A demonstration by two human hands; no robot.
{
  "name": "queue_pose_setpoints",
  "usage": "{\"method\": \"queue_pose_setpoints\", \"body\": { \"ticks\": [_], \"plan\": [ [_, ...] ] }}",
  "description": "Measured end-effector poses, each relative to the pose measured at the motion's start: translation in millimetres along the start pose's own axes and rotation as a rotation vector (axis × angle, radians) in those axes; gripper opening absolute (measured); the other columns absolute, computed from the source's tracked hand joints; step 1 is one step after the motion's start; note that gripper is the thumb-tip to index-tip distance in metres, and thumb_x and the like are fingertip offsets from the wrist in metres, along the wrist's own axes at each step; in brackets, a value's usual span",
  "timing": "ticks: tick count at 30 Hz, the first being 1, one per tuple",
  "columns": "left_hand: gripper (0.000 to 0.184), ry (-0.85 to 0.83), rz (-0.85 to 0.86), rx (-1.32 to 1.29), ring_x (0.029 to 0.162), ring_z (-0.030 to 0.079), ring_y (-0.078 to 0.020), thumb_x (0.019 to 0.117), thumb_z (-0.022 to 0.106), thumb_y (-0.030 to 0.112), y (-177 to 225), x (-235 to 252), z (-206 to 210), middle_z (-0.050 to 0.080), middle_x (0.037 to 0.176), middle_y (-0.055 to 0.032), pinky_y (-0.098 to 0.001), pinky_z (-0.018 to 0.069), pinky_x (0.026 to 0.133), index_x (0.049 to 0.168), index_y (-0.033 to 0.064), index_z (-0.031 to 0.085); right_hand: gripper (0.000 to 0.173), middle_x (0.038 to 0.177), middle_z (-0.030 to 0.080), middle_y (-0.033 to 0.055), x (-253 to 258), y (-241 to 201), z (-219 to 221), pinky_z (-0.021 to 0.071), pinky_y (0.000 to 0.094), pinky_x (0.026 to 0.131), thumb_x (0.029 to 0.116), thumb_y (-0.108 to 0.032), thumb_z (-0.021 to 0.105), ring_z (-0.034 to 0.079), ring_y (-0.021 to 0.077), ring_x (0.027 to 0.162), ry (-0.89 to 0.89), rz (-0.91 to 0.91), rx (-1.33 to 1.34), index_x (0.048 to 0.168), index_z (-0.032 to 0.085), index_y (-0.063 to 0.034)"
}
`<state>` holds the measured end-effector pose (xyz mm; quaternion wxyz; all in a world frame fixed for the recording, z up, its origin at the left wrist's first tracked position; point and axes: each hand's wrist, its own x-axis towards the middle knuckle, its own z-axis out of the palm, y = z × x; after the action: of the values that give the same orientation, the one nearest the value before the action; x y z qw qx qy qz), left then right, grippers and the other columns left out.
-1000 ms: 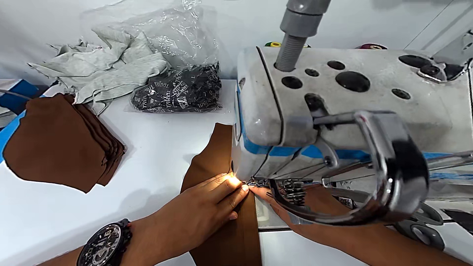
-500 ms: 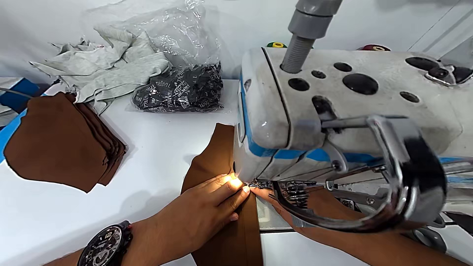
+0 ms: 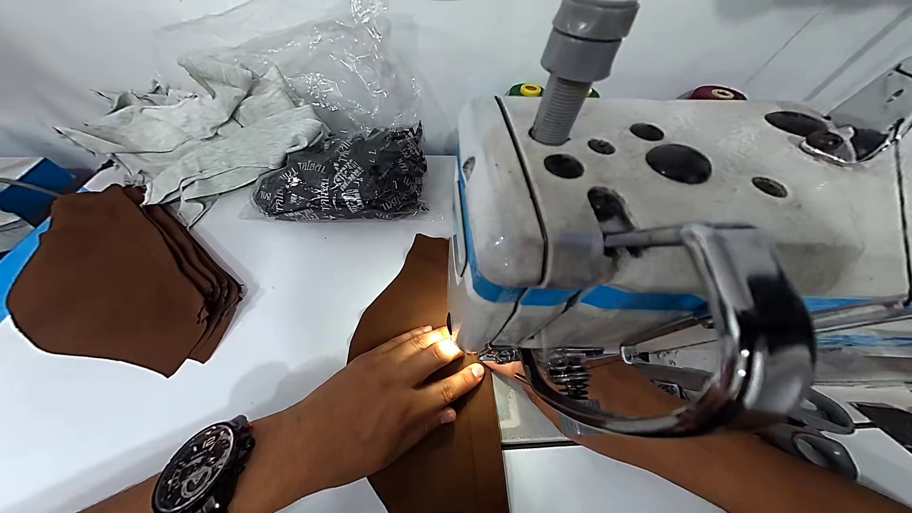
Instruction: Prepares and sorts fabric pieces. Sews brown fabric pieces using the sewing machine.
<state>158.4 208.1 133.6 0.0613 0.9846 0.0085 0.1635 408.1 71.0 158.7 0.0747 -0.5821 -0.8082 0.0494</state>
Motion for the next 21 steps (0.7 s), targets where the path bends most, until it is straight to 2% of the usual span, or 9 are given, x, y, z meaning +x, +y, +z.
{"method": "queue_pose_setpoints", "body": {
  "ticks": [3,9,10,12,14,16,17,19,21],
  "plan": [
    [0.045,-0.008,0.021,-0.014,0.135,0.056,-0.0181,0.1114,0.034,0.04,2,-3,0,0.064,0.138,-0.0065,-0.0333,0.0403,0.117,0.142,0.024,0.062,0.036,0.129,0.071,0.0043,-1,-2,-4,0.0543,0.0368,0.096,0.1049,-0.013,0.043,0.067,0.0196,0.12,0.011,-0.053,0.036,0.13,0.069,-0.0169],
    [0.045,-0.029,0.015,-0.047,0.139,0.052,-0.0191,0.1117,0.034,0.04,1,-5,0,0.061,0.143,-0.0079,-0.0344,0.039,0.119,0.145,0.0242,0.06,0.037,0.126,0.072,0.004,-2,-2,-7,0.0557,0.0369,0.092,0.1032,-0.011,0.046,0.069,0.0196,0.116,-0.006,-0.039,0.041,0.131,0.069,-0.0184],
    [0.045,-0.021,0.013,-0.037,0.138,0.053,-0.0179,0.1115,0.034,0.041,1,-4,-1,0.062,0.141,-0.0066,-0.0328,0.0392,0.118,0.144,0.0248,0.061,0.035,0.12,0.073,0.0047,-3,0,-5,0.0571,0.0376,0.085,0.1031,-0.011,0.047,0.071,0.0207,0.109,0.013,-0.053,0.019,0.129,0.07,-0.0174],
    [0.044,-0.031,0.012,-0.031,0.141,0.05,-0.016,0.1115,0.034,0.04,0,-3,-2,0.061,0.142,-0.0039,-0.0319,0.038,0.119,0.144,0.0253,0.061,0.028,0.089,0.071,0.001,-7,10,9,0.0558,0.0319,0.061,0.1,-0.016,0.051,0.07,0.0168,0.079,0.234,-0.137,-0.113,0.112,0.076,-0.018],
    [0.043,-0.042,0.009,-0.062,0.14,0.05,-0.014,0.1109,0.036,0.038,-4,-4,-8,0.062,0.138,-0.0014,-0.0324,0.0392,0.118,0.139,0.0243,0.065,0.023,0.079,0.069,-0.0006,-7,16,8,0.0525,0.0305,0.053,0.0981,-0.019,0.054,0.067,0.0149,0.068,0.436,-0.205,-0.198,0.096,0.077,-0.0166],
    [0.041,-0.058,-0.033,-0.112,0.137,0.052,-0.0133,0.1093,0.041,0.04,-5,-11,-21,0.064,0.133,0.0001,-0.0356,0.0411,0.117,0.131,0.0236,0.071,0.023,0.079,0.07,-0.0007,-11,16,-3,0.0545,0.0329,0.058,0.0966,-0.021,0.053,0.068,0.0161,0.071,0.506,-0.231,-0.283,0.089,0.073,-0.0157],
    [0.042,-0.075,-0.078,-0.116,0.138,0.051,-0.0149,0.1083,0.042,0.044,-2,-18,-29,0.065,0.134,-0.0002,-0.0405,0.0399,0.119,0.128,0.0235,0.073,0.024,0.082,0.071,-0.0012,-15,14,-9,0.0572,0.0349,0.065,0.0967,-0.022,0.052,0.07,0.0166,0.077,0.494,-0.224,-0.307,0.09,0.074,-0.0164],
    [0.051,-0.09,-0.199,-0.068,0.141,0.051,-0.0233,0.1039,0.045,0.057,23,-35,-43,0.064,0.139,-0.0044,-0.0517,0.0392,0.119,0.123,0.0195,0.074,0.027,0.09,0.073,-0.0015,-26,-1,-16,0.0587,0.038,0.077,0.1004,-0.022,0.05,0.071,0.0176,0.089,0.454,-0.195,-0.206,0.099,0.076,-0.0169],
    [0.071,-0.047,-0.306,0.068,0.136,0.056,-0.0312,0.0921,0.049,0.075,63,-51,-46,0.064,0.138,-0.0096,-0.0574,0.0463,0.11,0.123,0.0152,0.072,0.025,0.105,0.075,-0.0018,-37,-31,-12,0.0589,0.039,0.084,0.1037,-0.025,0.052,0.07,0.0173,0.1,0.451,-0.159,-0.001,0.11,0.075,-0.0191]
  ]
}}
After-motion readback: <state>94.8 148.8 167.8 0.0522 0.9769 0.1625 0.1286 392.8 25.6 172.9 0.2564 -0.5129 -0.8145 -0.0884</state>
